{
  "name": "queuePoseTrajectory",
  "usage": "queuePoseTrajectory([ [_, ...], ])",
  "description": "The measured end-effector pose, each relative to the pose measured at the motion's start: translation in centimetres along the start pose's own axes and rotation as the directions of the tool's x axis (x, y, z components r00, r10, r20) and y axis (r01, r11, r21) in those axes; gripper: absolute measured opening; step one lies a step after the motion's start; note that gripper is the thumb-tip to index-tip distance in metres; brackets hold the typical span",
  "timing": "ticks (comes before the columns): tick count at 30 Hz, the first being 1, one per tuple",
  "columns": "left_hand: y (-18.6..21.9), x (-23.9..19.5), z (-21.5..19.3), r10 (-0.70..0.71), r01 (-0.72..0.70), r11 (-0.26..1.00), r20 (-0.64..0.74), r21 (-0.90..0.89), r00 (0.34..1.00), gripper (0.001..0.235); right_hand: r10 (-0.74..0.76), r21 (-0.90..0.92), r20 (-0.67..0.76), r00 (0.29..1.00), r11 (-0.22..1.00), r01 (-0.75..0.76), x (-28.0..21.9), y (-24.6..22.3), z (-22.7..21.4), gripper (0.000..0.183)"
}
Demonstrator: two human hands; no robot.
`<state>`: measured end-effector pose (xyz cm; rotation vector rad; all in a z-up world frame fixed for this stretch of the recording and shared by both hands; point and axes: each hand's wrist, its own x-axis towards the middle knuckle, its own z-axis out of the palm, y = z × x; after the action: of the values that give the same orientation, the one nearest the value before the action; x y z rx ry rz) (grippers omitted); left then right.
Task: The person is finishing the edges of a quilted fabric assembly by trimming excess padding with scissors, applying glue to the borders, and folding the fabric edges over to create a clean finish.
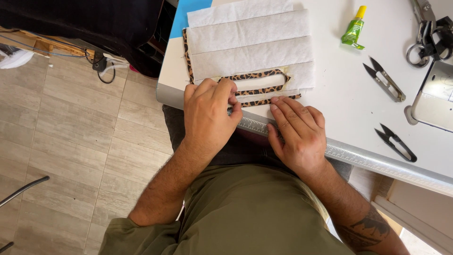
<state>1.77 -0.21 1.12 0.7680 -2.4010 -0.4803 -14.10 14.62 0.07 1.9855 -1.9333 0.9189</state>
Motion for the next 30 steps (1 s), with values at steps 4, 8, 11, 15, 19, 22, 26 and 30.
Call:
queuePoseTrajectory([
  [4, -0.1, -0.2, -0.1, -0.010, 0.009, 1.000, -0.004, -0.014, 1.000, 0.039, 0.016, -0.004, 0.003, 1.000, 1.000, -0.016, 0.1, -0.2, -0.3, 0.029],
  [8, -0.2, -0.5, -0.2, -0.022, 0.022, 1.000, -0.008, -0.013, 1.000, 0.037, -0.016, -0.059, -0.016, 1.000, 0.998, 0.015, 0.2, -1.2, -0.4, 0.032],
  [11, -0.4, -0.2, -0.2, -0.010, 0.009, 1.000, -0.009, -0.023, 1.000, 0.037, -0.071, -0.035, -0.014, 0.997, 0.997, 0.070, 0.9, -1.7, 0.9, 0.031],
  [15, -1.2, -0.6, -2.0, -0.035, 0.040, 0.993, 0.042, -0.113, 0.998, 0.036, -0.102, 0.009, 0.003, 0.995, 0.995, 0.102, 1.7, -1.8, 1.1, 0.030],
  [19, -2.8, -0.9, -5.4, -0.068, 0.074, 0.981, 0.039, -0.181, 0.997, 0.034, -0.100, 0.017, 0.038, 0.994, 0.995, 0.100, 1.8, -1.4, 1.0, 0.033],
  [22, -3.4, -1.4, -5.6, 0.015, -0.012, 0.990, 0.021, -0.138, 1.000, 0.037, -0.115, 0.005, 0.046, 0.992, 0.993, 0.115, 1.7, -1.4, 0.9, 0.033],
  [26, -3.4, -1.6, -4.4, 0.184, -0.181, 0.981, 0.033, -0.072, 0.982, 0.037, -0.077, -0.011, 0.066, 0.995, 0.997, 0.078, 1.8, -1.4, 1.0, 0.032],
  [30, -3.3, -1.7, -3.9, 0.286, -0.285, 0.958, 0.035, -0.024, 0.958, 0.022, -0.065, -0.012, 0.076, 0.995, 0.998, 0.066, 1.6, -1.5, 0.9, 0.032],
])
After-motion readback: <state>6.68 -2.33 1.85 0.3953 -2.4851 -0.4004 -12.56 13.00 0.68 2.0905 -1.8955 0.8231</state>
